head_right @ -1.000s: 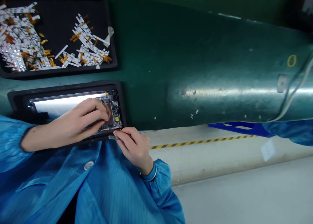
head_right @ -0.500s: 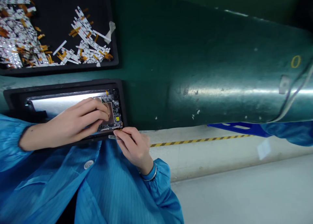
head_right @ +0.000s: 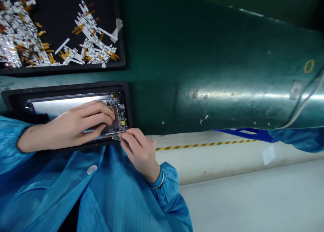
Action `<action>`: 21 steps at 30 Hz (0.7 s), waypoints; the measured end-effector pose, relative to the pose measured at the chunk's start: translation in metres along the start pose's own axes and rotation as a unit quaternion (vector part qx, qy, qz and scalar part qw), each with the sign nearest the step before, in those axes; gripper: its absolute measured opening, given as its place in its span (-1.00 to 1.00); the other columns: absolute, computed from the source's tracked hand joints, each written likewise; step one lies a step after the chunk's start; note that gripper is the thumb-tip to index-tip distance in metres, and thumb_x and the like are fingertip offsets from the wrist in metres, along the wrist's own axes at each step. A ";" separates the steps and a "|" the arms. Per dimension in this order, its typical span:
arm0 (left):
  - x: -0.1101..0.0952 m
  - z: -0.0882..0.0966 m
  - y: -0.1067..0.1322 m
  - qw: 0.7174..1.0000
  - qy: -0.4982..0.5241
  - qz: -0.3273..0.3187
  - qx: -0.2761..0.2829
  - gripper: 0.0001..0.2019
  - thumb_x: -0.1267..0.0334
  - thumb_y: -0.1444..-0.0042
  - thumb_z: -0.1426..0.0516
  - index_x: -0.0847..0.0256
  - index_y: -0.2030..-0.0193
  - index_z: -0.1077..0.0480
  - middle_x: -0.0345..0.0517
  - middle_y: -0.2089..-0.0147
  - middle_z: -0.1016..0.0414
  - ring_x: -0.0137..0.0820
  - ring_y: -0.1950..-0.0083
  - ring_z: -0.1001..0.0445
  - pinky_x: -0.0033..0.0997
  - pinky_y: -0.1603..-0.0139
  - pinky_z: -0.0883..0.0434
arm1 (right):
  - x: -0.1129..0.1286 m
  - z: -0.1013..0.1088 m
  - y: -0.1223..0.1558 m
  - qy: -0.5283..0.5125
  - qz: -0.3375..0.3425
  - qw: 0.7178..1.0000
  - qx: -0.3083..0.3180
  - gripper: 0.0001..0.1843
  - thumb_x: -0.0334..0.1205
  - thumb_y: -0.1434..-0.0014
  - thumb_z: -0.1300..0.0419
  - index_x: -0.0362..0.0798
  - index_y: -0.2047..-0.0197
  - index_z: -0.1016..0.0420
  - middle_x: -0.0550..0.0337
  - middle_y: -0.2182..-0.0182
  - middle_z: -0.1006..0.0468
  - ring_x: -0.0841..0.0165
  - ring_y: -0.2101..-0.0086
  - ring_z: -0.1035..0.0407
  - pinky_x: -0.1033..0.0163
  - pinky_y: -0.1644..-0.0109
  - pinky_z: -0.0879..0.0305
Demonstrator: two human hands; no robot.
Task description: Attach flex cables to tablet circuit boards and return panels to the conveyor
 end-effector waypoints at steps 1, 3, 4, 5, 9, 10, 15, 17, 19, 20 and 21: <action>0.000 0.000 0.000 1.000 0.004 0.001 0.000 -0.81 0.42 -0.34 0.01 0.31 0.05 -0.41 0.03 0.04 -0.46 -0.27 -0.03 -0.44 -0.23 -0.09 -0.45 | 0.000 0.000 -0.001 0.000 -0.004 1.000 0.006 -0.87 -0.41 -0.30 -0.17 -0.04 0.16 -0.53 0.16 0.30 -0.58 0.44 0.37 -0.50 0.36 0.38 -0.39; 0.001 -0.001 0.000 1.000 0.010 0.001 -0.001 -0.81 0.43 -0.33 0.01 0.30 0.06 -0.41 0.02 0.04 -0.46 -0.27 -0.04 -0.44 -0.24 -0.09 -0.44 | -0.001 0.002 -0.004 -0.005 -0.019 1.000 0.019 -0.91 -0.39 -0.30 -0.19 -0.04 0.20 -0.51 0.17 0.29 -0.57 0.45 0.37 -0.49 0.37 0.40 -0.36; 0.002 -0.001 0.000 1.000 0.010 -0.001 -0.003 -0.82 0.44 -0.32 0.00 0.30 0.06 -0.41 0.02 0.04 -0.46 -0.27 -0.04 -0.43 -0.24 -0.09 -0.44 | -0.001 0.003 -0.006 -0.014 -0.030 0.999 0.025 -0.93 -0.37 -0.30 -0.20 -0.04 0.22 -0.50 0.18 0.30 -0.56 0.46 0.38 -0.48 0.37 0.41 -0.34; 0.002 -0.002 0.000 1.000 0.011 -0.002 -0.004 -0.82 0.44 -0.32 0.01 0.29 0.06 -0.41 0.02 0.03 -0.45 -0.27 -0.04 -0.43 -0.24 -0.09 -0.44 | -0.002 0.004 -0.008 -0.026 -0.041 0.998 0.031 -0.94 -0.36 -0.30 -0.21 -0.04 0.24 -0.48 0.19 0.30 -0.55 0.47 0.40 -0.46 0.38 0.42 -0.33; 0.001 -0.002 0.001 1.000 -0.001 -0.015 0.000 -0.80 0.42 -0.32 0.01 0.27 0.07 -0.43 0.04 0.01 -0.46 -0.25 -0.04 -0.42 -0.21 -0.08 -0.43 | -0.004 0.007 -0.015 -0.058 -0.090 0.993 0.046 -0.88 -0.28 -0.28 -0.26 -0.03 0.30 -0.40 0.25 0.33 -0.45 0.54 0.51 -0.30 0.39 0.46 -0.27; 0.001 -0.002 0.002 1.000 -0.005 -0.022 0.005 -0.79 0.40 -0.33 0.01 0.25 0.06 -0.45 0.05 -0.01 -0.46 -0.23 -0.05 -0.41 -0.19 -0.09 -0.43 | -0.005 0.008 -0.016 -0.055 -0.098 0.993 0.046 -0.84 -0.25 -0.28 -0.27 -0.03 0.32 -0.38 0.27 0.34 -0.42 0.55 0.52 -0.26 0.39 0.47 -0.26; 0.003 -0.004 0.006 0.998 -0.023 -0.040 0.049 -0.70 0.32 -0.37 0.01 0.07 -0.12 -0.46 -0.01 -0.13 -0.44 -0.18 -0.17 -0.36 -0.13 -0.18 -0.39 | -0.008 0.009 -0.020 -0.016 -0.105 0.994 0.037 -0.69 -0.09 -0.29 -0.26 -0.02 0.39 -0.28 0.30 0.41 -0.35 0.53 0.53 -0.19 0.39 0.50 -0.19; 0.005 -0.006 0.006 0.997 -0.041 -0.054 0.047 -0.68 0.25 -0.41 0.04 0.01 -0.17 -0.43 -0.04 -0.13 -0.45 -0.19 -0.16 -0.36 -0.14 -0.14 -0.38 | -0.010 0.010 -0.020 -0.017 -0.107 0.994 0.036 -0.65 -0.05 -0.29 -0.26 -0.02 0.41 -0.26 0.31 0.42 -0.33 0.53 0.53 -0.17 0.39 0.50 -0.16; 0.008 -0.007 0.007 0.994 -0.061 -0.078 0.042 -0.68 0.20 -0.43 0.04 0.02 -0.20 -0.41 -0.04 -0.11 -0.47 -0.19 -0.14 -0.38 -0.16 -0.10 -0.37 | -0.013 0.011 -0.021 -0.038 -0.112 0.992 0.043 -0.62 -0.01 -0.27 -0.27 -0.02 0.42 -0.25 0.32 0.43 -0.31 0.53 0.53 -0.15 0.38 0.49 -0.16; 0.009 -0.007 0.007 0.992 -0.070 -0.091 0.043 -0.68 0.21 -0.43 0.03 0.03 -0.22 -0.40 -0.03 -0.11 -0.48 -0.19 -0.14 -0.38 -0.15 -0.09 -0.37 | -0.015 0.011 -0.021 -0.055 -0.117 0.990 0.050 -0.61 0.00 -0.26 -0.28 -0.02 0.43 -0.25 0.33 0.44 -0.30 0.53 0.53 -0.14 0.38 0.49 -0.15; 0.010 -0.006 0.007 0.991 -0.077 -0.101 0.046 -0.67 0.23 -0.42 0.02 0.02 -0.24 -0.38 -0.03 -0.12 -0.49 -0.18 -0.15 -0.38 -0.14 -0.09 -0.36 | -0.017 0.011 -0.022 -0.076 -0.121 0.988 0.057 -0.60 0.02 -0.24 -0.30 -0.02 0.43 -0.25 0.33 0.44 -0.29 0.53 0.52 -0.15 0.38 0.49 -0.15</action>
Point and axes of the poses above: each hand's wrist, its own y-axis away from the middle knuckle, its own z-axis out of the back of the hand, x = y × z, the point moved 1 cm from there along -y, towards the middle knuckle
